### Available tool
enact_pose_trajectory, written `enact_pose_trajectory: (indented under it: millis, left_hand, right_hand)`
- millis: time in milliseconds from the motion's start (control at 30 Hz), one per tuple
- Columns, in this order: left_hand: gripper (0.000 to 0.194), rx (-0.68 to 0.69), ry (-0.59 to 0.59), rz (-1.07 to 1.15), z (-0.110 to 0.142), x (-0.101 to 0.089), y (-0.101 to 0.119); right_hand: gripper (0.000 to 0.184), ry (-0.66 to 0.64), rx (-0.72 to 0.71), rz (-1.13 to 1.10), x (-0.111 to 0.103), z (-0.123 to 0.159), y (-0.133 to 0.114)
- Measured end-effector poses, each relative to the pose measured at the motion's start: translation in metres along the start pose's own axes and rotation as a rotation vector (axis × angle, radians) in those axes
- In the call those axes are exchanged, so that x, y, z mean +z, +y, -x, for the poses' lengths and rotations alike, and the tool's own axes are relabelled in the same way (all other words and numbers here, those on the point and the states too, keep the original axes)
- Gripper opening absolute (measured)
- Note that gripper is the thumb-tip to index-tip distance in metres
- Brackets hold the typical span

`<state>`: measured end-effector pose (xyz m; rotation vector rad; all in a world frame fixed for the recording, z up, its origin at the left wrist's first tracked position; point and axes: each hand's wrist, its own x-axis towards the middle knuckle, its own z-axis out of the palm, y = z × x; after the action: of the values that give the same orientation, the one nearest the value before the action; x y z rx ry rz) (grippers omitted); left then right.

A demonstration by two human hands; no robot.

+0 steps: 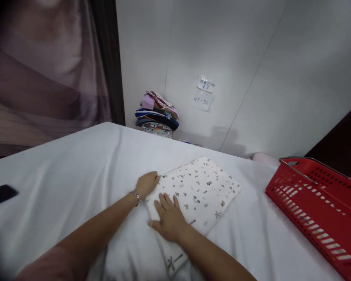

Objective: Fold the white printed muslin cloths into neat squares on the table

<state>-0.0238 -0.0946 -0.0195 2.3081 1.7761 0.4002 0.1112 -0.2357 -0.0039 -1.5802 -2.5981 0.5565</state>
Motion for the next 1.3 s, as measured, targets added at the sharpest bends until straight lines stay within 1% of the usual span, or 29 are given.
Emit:
enact_pose_trajectory:
  millis: [67,167,233,333,467,600,667,767,867,933,1033,1100,1167,1233,1300]
  left_hand:
    - [0.027,-0.012,-0.022,0.016,-0.001,0.0,-0.001]
    - [0.028,-0.017,-0.057,0.052,-0.003,-0.001,-0.005]
    - [0.029,-0.009,-0.077,0.083,-0.004,-0.003,-0.009]
    - [0.03,0.015,-0.105,0.132,-0.005,-0.009,-0.014]
    - [0.032,0.036,-0.126,0.172,-0.002,-0.02,-0.025]
    - [0.038,0.021,-0.112,0.175,0.011,-0.027,-0.034]
    - [0.041,0.014,-0.112,0.167,0.017,-0.028,-0.033]
    - [0.046,0.008,-0.115,0.134,0.019,-0.026,-0.024]
    - [0.047,0.007,-0.126,0.086,0.014,-0.024,-0.01]
    - [0.043,0.022,-0.145,0.059,0.007,-0.023,-0.002]
    - [0.038,0.048,-0.182,0.037,-0.003,-0.021,0.005]
    - [0.038,0.042,-0.215,0.037,-0.01,-0.02,0.006]
    - [0.04,0.025,-0.255,0.046,-0.017,-0.019,0.004]
    - [0.04,0.015,-0.298,0.057,-0.024,-0.018,0.003]
    - [0.037,0.011,-0.333,0.068,-0.029,-0.019,0.002]
  right_hand:
    - [0.068,0.018,-0.01,-0.012,0.003,0.007,-0.009]
    - [0.07,0.036,-0.102,-0.008,0.012,0.018,-0.018]
    - [0.07,0.047,-0.136,0.017,0.021,0.023,-0.022]
    - [0.068,0.068,-0.149,0.057,0.03,0.026,-0.023]
    - [0.064,0.064,-0.147,0.083,0.03,0.025,-0.023]
    - [0.062,0.059,-0.155,0.071,0.03,0.026,-0.023]
    - [0.062,0.059,-0.159,0.059,0.031,0.026,-0.024]
    - [0.064,0.047,-0.148,0.019,0.028,0.026,-0.024]
    - [0.066,0.003,-0.155,-0.126,0.019,0.029,-0.02]
    - [0.063,0.023,-0.148,-0.271,0.013,0.031,-0.012]
    - [0.056,0.169,-0.071,-0.385,0.007,0.032,0.014]
    - [0.052,0.264,0.016,-0.363,0.002,0.03,0.037]
    - [0.049,0.309,0.105,-0.301,-0.006,0.025,0.063]
    - [0.048,0.319,0.187,-0.216,-0.019,0.017,0.087]
    - [0.048,0.295,0.253,-0.112,-0.035,0.006,0.108]
